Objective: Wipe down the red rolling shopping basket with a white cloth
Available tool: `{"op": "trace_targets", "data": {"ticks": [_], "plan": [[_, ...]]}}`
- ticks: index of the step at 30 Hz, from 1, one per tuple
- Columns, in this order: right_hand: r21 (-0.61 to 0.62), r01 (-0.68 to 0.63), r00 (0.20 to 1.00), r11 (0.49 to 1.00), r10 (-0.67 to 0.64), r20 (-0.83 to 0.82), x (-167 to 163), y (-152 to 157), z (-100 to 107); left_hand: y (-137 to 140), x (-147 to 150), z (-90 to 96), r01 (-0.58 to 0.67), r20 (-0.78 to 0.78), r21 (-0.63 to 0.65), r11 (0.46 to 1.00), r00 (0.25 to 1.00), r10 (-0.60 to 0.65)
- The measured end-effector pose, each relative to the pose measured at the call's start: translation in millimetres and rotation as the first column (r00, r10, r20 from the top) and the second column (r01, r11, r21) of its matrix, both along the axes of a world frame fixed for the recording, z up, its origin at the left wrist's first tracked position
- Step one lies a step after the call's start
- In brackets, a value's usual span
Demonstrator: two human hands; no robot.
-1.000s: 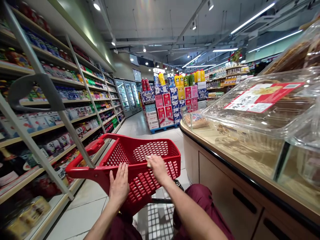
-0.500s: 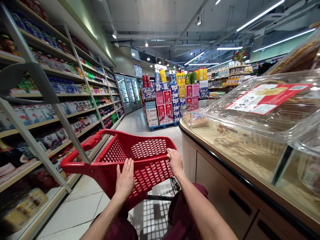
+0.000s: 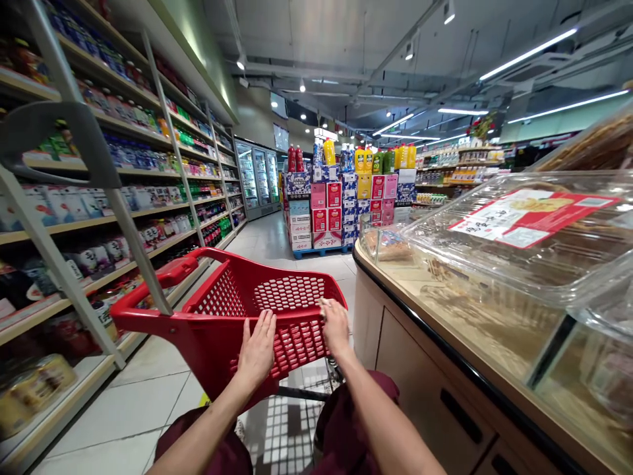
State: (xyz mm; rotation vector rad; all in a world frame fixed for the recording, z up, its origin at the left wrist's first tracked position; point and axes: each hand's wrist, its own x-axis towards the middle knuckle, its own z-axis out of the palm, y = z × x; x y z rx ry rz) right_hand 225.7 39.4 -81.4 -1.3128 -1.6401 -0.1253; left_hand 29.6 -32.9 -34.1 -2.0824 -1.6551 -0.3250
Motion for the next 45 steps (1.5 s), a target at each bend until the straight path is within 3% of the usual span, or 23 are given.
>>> {"op": "trace_targets", "data": {"ticks": [3,5,9,11,13,15,18,22,24,28,30,32,34,36,41,43,45], "plan": [[0.047,-0.174,0.976,0.984,0.166,0.143,-26,-5,1,1,1,-2.2,0.034,-0.002,0.014,0.999,0.999,-0.034],[0.043,-0.23,0.959,0.972,0.218,0.183,-22,-4,2,1,-6,-0.3,0.016,0.003,0.025,1.0,1.0,-0.016],[-0.072,-0.026,0.999,0.997,0.028,0.027,19,6,1,-3,-24,5.8,-0.064,0.019,0.043,0.997,0.998,0.064],[-0.1,0.024,1.0,0.995,-0.025,-0.01,12,6,1,-3,-26,6.1,-0.06,0.014,0.044,0.997,0.998,0.06],[-0.052,-0.051,0.998,0.997,0.052,0.025,-17,1,2,-4,-25,5.3,-0.051,0.008,0.049,0.998,0.999,0.051],[0.019,-0.206,0.973,0.978,0.202,0.111,-48,-6,3,-4,-25,5.7,-0.031,-0.007,0.048,0.998,0.999,0.031],[0.061,-0.288,0.947,0.956,0.274,0.165,-50,-8,3,-7,-34,9.9,-0.066,0.0,0.063,0.996,0.998,0.066],[0.019,-0.042,0.999,0.999,0.042,0.018,-12,-1,4,-12,-46,13.6,-0.118,0.037,0.083,0.99,0.993,0.115],[0.003,-0.005,1.0,1.0,0.005,0.005,-25,-4,6,-12,-47,12.9,-0.113,0.045,0.071,0.991,0.993,0.11],[0.055,-0.265,0.955,0.963,0.254,0.154,-83,-16,12,-14,-49,14.9,-0.101,0.048,0.047,0.994,0.994,0.099],[0.064,-0.326,0.932,0.943,0.309,0.188,-84,-16,12,-17,-56,18.4,-0.121,0.055,0.067,0.99,0.992,0.117],[0.051,-0.27,0.953,0.962,0.259,0.157,-63,-12,11,-20,-64,21.0,-0.152,0.069,0.095,0.984,0.987,0.146],[0.019,-0.132,0.987,0.991,0.129,0.09,-43,-8,11,-22,-70,21.0,-0.161,0.074,0.109,0.981,0.985,0.154],[-0.016,-0.067,0.996,0.998,0.068,0.063,-48,-9,14,-22,-71,19.0,-0.158,0.078,0.117,0.981,0.986,0.149],[0.067,-0.333,0.936,0.941,0.321,0.147,-121,-26,21,-22,-77,18.4,-0.128,0.072,0.142,0.982,0.99,0.119],[0.095,-0.376,0.92,0.922,0.359,0.157,-114,-25,18,-24,-85,20.6,-0.143,0.087,0.18,0.973,0.988,0.129],[0.095,-0.322,0.942,0.942,0.31,0.126,-84,-19,10,-26,-93,21.5,-0.18,0.121,0.218,0.959,0.98,0.157]]}}
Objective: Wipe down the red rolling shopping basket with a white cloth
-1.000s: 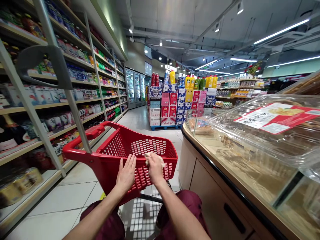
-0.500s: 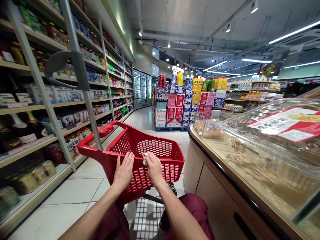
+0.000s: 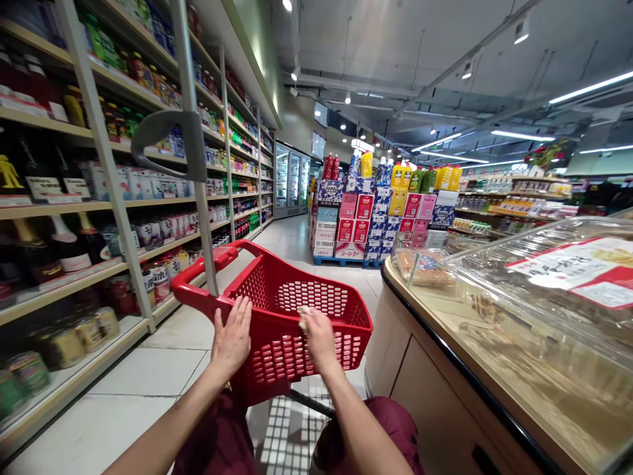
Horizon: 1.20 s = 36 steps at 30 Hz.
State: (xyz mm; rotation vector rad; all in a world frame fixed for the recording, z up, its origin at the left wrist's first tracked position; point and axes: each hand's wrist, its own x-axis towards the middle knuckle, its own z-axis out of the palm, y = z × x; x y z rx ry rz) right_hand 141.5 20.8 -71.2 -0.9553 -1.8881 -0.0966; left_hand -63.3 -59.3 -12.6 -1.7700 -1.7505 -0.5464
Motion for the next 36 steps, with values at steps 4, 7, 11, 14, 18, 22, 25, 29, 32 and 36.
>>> {"op": "trace_targets", "data": {"ticks": [4,7,11,14,18,22,25,29,32,36], "plan": [[-0.049,0.194,0.976,0.98,-0.198,-0.087,25,5,-4,-2,-3,-5.0,-0.007,0.019,0.028,1.0,1.0,0.007],[-0.003,0.019,0.999,1.0,-0.019,-0.051,-26,-6,6,-1,0,-9.0,0.016,-0.007,0.028,0.999,1.0,-0.016],[0.034,-0.169,0.986,0.985,0.169,0.017,-53,-12,15,-2,-6,-8.0,0.034,-0.031,0.042,0.999,0.999,-0.033],[-0.011,-0.055,0.998,0.998,0.055,-0.001,-7,-2,6,-3,-10,-7.3,0.028,-0.021,0.059,0.998,0.999,-0.027],[-0.046,0.087,0.994,0.995,-0.089,-0.063,1,2,2,-2,-9,-8.3,0.032,-0.017,0.067,0.997,0.999,-0.031],[0.009,-0.137,0.99,0.991,0.137,-0.017,-72,-14,16,-4,-18,-2.1,0.031,-0.043,0.088,0.996,0.999,-0.028],[0.033,-0.196,0.981,0.98,0.196,-0.003,-72,-15,17,-6,-31,5.0,-0.004,-0.033,0.119,0.993,0.999,0.008],[0.0,0.003,0.998,1.0,-0.003,-0.064,-13,-3,1,-7,-37,5.2,0.005,-0.02,0.119,0.993,1.0,-0.003],[-0.01,0.025,0.997,1.0,-0.026,-0.074,-25,-1,3,-5,-35,1.7,-0.009,0.003,0.129,0.992,1.0,0.009],[0.017,-0.152,0.988,0.988,0.152,-0.014,-91,-12,21,-6,-37,0.6,0.006,-0.033,0.141,0.99,0.999,-0.001]]}}
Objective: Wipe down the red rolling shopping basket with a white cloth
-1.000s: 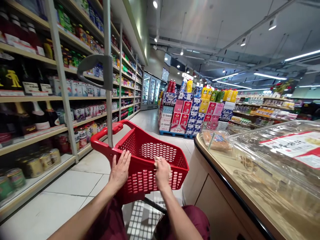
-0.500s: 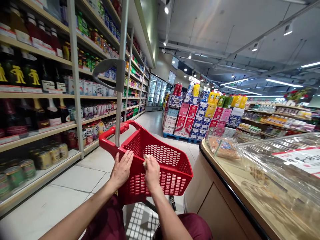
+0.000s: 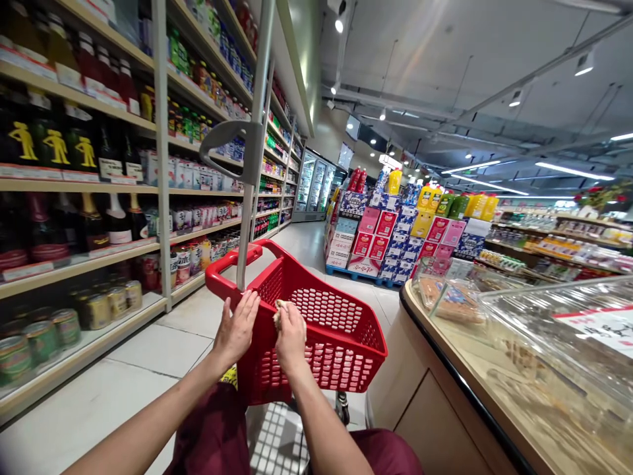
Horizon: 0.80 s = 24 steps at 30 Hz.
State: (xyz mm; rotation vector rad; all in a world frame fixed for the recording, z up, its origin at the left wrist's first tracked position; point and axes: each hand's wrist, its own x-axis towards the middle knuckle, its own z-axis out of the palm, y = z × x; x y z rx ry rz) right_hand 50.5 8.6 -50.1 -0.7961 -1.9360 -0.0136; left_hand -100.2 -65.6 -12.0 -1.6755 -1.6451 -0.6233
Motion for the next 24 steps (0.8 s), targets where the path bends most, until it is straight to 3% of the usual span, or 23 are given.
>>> {"op": "trace_targets", "data": {"ticks": [3,7,9,13,15,18,21,24], "plan": [[0.004,-0.061,0.997,0.998,0.061,0.038,3,0,2,-2,-3,0.1,0.01,-0.029,0.008,1.0,1.0,-0.01],[-0.063,0.023,1.0,0.998,-0.024,-0.006,36,7,-3,-4,-5,0.5,0.029,-0.027,0.007,1.0,0.999,-0.029],[-0.088,0.012,1.0,0.996,-0.014,-0.017,21,5,4,-6,-7,1.9,0.04,-0.018,0.016,0.999,0.999,-0.039],[-0.038,-0.112,0.993,0.993,0.111,-0.03,-48,-9,32,-10,-13,5.1,0.009,0.036,0.064,0.998,0.999,-0.011],[0.002,-0.154,0.988,0.988,0.154,-0.021,-57,-12,37,-12,-15,5.3,0.009,0.043,0.062,0.998,0.999,-0.012],[0.006,-0.13,0.991,0.991,0.13,-0.011,-12,-5,18,-12,-14,3.5,0.015,0.042,0.041,0.999,0.999,-0.016],[-0.034,0.037,0.998,0.999,-0.038,-0.043,52,6,-7,-10,-10,0.3,0.013,0.046,0.031,0.999,0.999,-0.015],[-0.052,0.118,0.992,0.992,-0.12,-0.034,59,7,-10,-2,-2,-3.7,0.027,0.022,0.022,0.999,0.999,-0.027]]}}
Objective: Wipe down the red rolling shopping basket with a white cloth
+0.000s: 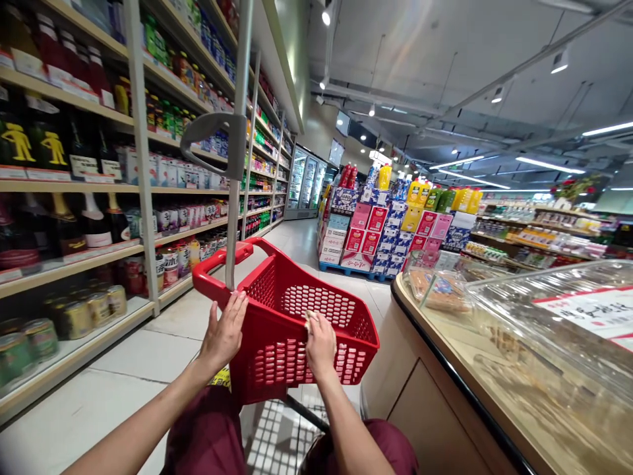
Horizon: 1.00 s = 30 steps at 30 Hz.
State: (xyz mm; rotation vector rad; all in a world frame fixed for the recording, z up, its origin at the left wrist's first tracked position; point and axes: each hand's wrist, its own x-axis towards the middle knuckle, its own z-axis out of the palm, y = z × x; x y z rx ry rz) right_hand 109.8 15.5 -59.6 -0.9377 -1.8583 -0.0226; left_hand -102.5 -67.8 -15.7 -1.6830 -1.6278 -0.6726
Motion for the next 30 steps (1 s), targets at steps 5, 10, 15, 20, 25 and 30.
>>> {"op": "trace_targets", "data": {"ticks": [5,10,15,20,25,30], "plan": [[0.03,-0.103,0.992,0.994,0.1,0.083,-53,-9,21,10,14,-3.9,0.017,-0.045,-0.041,0.999,0.999,-0.019],[-0.029,0.011,0.997,1.0,-0.008,0.071,28,11,5,9,18,-0.4,0.01,-0.02,-0.085,0.996,1.0,-0.012],[-0.003,0.159,0.987,0.987,-0.159,-0.009,44,17,-4,19,47,-7.2,0.051,-0.058,-0.127,0.991,0.997,-0.059],[0.01,-0.023,0.993,1.0,0.022,0.118,39,21,1,25,68,-14.6,0.089,-0.098,-0.193,0.977,0.989,-0.11],[-0.137,0.367,0.926,0.92,-0.376,-0.045,123,36,-11,23,66,-12.8,0.091,-0.091,-0.229,0.969,0.989,-0.114],[-0.035,0.132,0.991,0.991,-0.131,0.03,47,22,-1,24,69,-10.1,0.093,-0.106,-0.23,0.969,0.987,-0.12]]}}
